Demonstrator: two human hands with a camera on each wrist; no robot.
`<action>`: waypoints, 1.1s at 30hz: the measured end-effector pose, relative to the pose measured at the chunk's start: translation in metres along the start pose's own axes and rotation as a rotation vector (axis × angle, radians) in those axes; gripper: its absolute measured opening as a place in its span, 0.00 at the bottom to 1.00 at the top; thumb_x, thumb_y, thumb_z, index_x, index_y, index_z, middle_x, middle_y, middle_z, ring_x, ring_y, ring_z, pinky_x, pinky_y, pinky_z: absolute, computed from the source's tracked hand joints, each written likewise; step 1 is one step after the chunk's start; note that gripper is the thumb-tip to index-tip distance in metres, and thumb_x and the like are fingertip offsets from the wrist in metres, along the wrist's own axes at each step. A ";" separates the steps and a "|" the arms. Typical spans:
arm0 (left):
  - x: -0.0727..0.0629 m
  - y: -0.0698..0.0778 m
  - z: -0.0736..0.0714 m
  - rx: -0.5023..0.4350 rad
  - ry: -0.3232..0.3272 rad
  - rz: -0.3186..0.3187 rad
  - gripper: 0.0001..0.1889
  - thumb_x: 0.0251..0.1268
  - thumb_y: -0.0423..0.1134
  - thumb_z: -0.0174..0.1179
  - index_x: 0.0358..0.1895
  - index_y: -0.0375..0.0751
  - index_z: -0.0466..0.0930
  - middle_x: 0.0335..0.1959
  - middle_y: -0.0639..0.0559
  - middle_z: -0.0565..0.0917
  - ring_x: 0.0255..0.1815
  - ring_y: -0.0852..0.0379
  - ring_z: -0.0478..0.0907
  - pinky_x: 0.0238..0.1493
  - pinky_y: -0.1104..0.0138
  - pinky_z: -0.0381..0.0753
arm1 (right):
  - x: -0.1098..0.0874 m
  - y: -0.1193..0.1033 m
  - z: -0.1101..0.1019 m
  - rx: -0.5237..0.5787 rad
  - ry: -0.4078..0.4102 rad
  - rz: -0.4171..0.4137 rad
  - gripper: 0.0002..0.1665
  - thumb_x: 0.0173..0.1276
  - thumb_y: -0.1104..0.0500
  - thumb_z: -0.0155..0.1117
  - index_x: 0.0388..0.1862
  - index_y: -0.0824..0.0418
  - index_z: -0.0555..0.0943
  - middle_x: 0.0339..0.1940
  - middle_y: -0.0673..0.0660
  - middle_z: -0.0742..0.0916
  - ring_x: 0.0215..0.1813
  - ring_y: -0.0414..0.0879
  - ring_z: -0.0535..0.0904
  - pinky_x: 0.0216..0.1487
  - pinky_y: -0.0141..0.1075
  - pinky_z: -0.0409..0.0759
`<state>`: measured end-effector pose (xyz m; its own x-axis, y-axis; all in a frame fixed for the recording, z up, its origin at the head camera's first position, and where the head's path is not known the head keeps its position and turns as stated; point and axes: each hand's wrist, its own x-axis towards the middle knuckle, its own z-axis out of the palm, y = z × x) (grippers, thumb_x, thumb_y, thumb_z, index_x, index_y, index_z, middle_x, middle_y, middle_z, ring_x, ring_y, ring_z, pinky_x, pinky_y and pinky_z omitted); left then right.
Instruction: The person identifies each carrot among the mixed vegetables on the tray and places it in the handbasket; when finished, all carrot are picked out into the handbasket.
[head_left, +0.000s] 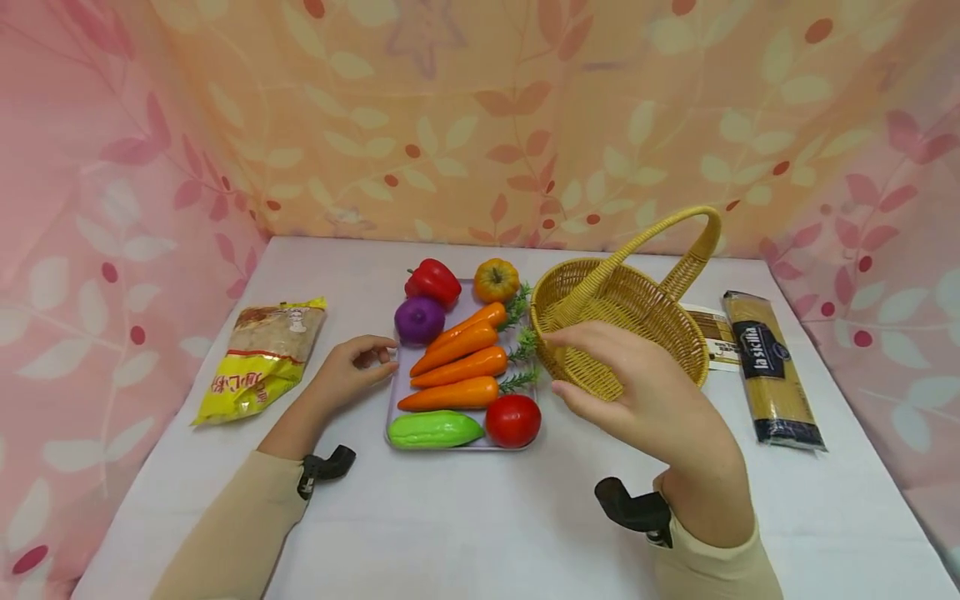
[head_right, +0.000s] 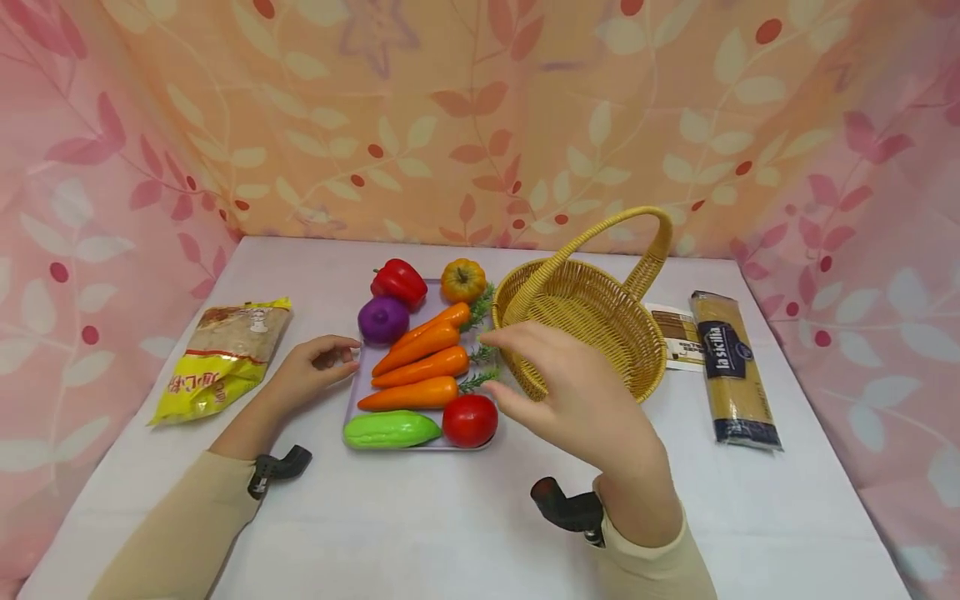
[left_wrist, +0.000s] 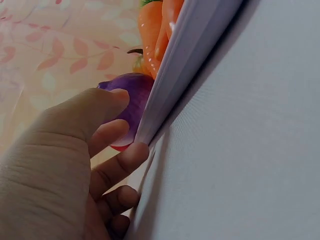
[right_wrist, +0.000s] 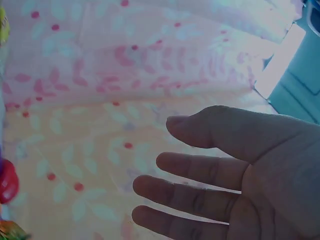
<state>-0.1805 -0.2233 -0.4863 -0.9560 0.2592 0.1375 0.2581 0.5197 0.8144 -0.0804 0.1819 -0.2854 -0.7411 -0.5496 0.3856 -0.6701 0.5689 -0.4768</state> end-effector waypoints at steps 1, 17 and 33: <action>0.000 -0.001 0.001 -0.004 0.000 0.008 0.17 0.65 0.40 0.72 0.55 0.43 0.86 0.39 0.52 0.83 0.43 0.51 0.74 0.47 0.66 0.73 | 0.003 -0.001 0.005 0.002 -0.018 0.000 0.26 0.67 0.56 0.75 0.63 0.55 0.82 0.57 0.46 0.85 0.60 0.42 0.80 0.60 0.44 0.79; 0.001 -0.004 -0.001 0.085 -0.045 0.088 0.14 0.63 0.38 0.74 0.52 0.48 0.89 0.40 0.58 0.85 0.44 0.54 0.76 0.48 0.61 0.74 | 0.039 0.019 0.085 -0.109 -0.297 0.167 0.27 0.67 0.49 0.74 0.62 0.56 0.83 0.54 0.52 0.87 0.55 0.48 0.83 0.55 0.45 0.81; 0.002 -0.002 -0.001 0.090 -0.055 0.057 0.14 0.63 0.39 0.74 0.52 0.50 0.89 0.40 0.57 0.84 0.45 0.55 0.74 0.49 0.59 0.75 | 0.050 0.050 0.128 -0.183 -0.420 0.374 0.24 0.64 0.46 0.75 0.52 0.58 0.85 0.41 0.52 0.88 0.39 0.44 0.81 0.41 0.41 0.82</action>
<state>-0.1828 -0.2249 -0.4869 -0.9309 0.3335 0.1489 0.3256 0.5734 0.7518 -0.1455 0.1042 -0.3914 -0.8730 -0.4654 -0.1455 -0.3909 0.8464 -0.3616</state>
